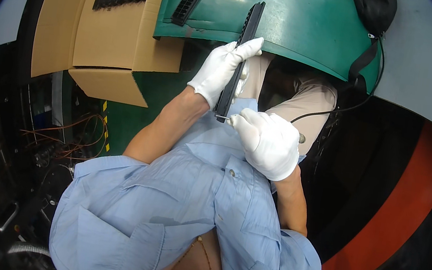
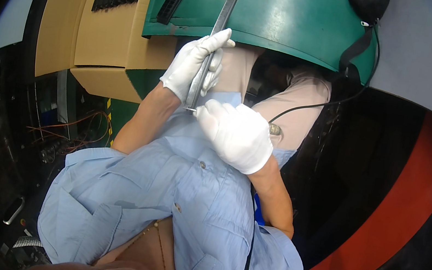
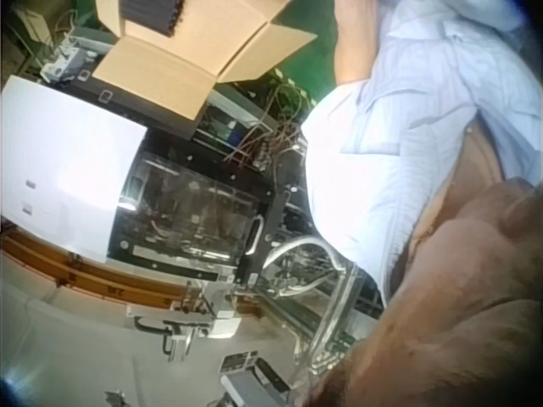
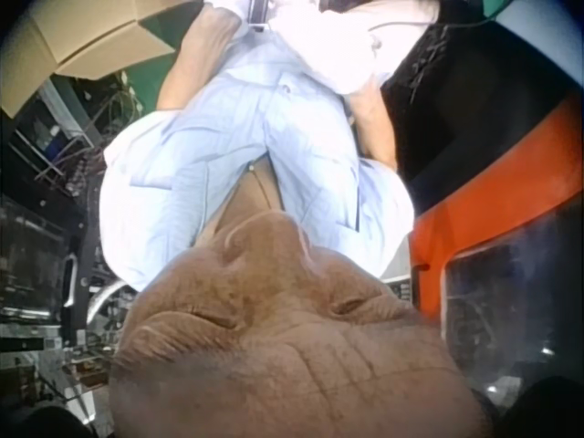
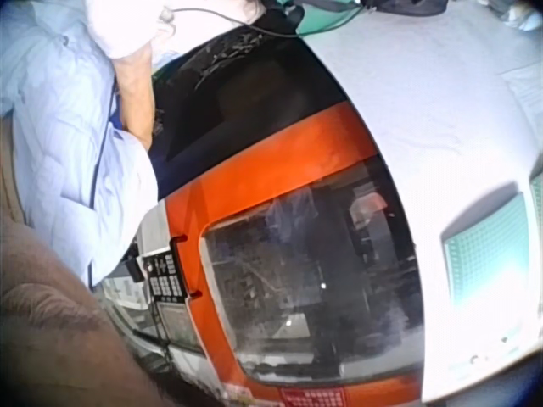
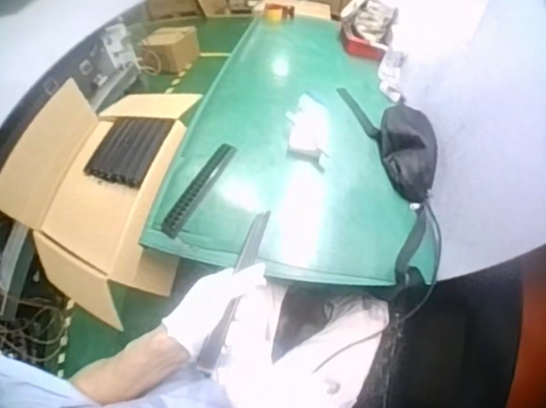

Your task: The person picks up black plastic components from a cardboard box and inserts them into a slot on a large orange machine. They then return to the table to clean the components with a wipe and use a small tool to adjust or remove parts from the black plastic pieces before reassembling them.

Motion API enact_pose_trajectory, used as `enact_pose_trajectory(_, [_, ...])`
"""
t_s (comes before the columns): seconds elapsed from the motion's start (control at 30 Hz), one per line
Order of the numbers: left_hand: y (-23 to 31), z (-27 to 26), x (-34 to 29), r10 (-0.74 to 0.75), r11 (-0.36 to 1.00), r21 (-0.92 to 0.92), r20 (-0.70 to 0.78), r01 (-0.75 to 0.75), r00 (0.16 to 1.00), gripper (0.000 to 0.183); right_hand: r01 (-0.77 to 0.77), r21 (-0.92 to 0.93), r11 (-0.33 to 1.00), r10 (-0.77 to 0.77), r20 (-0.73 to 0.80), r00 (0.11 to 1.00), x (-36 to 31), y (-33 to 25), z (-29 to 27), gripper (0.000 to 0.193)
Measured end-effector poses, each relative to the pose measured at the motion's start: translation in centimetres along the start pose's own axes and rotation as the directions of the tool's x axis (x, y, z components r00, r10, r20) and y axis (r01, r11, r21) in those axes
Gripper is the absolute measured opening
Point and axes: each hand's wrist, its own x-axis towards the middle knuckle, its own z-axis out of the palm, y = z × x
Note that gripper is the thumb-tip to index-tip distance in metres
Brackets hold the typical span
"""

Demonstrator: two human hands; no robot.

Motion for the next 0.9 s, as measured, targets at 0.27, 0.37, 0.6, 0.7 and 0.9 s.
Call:
enact_pose_trajectory(0.27, [0.1, -0.2, -0.3, 0.058, 0.998, -0.007, 0.016, -0.058, 0.998, 0.052, -0.115, 0.034, 0.993, 0.116, -0.019, 0.993, 0.5, -0.7, -0.9, 0.021])
enact_pose_trajectory(0.37, [-0.3, -0.1, -1.2, 0.045, 0.996, -0.082, 0.044, -0.041, 0.998, 0.059, -0.138, 0.110, 0.984, 0.143, -0.044, 0.989, 0.6, -0.6, 0.0, 0.030])
enact_pose_trajectory(0.6, [-1.3, -0.3, -3.5, 0.012, 1.000, -0.015, 0.019, -0.012, 1.000, 0.056, -0.168, -0.026, 0.985, 0.163, -0.136, 0.977, 1.1, 0.3, 0.6, 0.018])
enact_pose_trajectory(0.7, [-1.9, -0.1, -4.5, -0.049, 0.999, 0.000, 0.008, 0.049, 0.999, 0.055, -0.183, -0.041, 0.982, 0.175, -0.153, 0.973, 1.3, 0.7, 0.2, 0.017])
enact_pose_trajectory(0.9, [-2.3, 0.1, -7.0, -0.064, 0.996, 0.065, 0.097, 0.058, 0.993, 0.056, -0.191, -0.090, 0.977, 0.166, -0.228, 0.959, 1.8, 1.9, -0.6, 0.018])
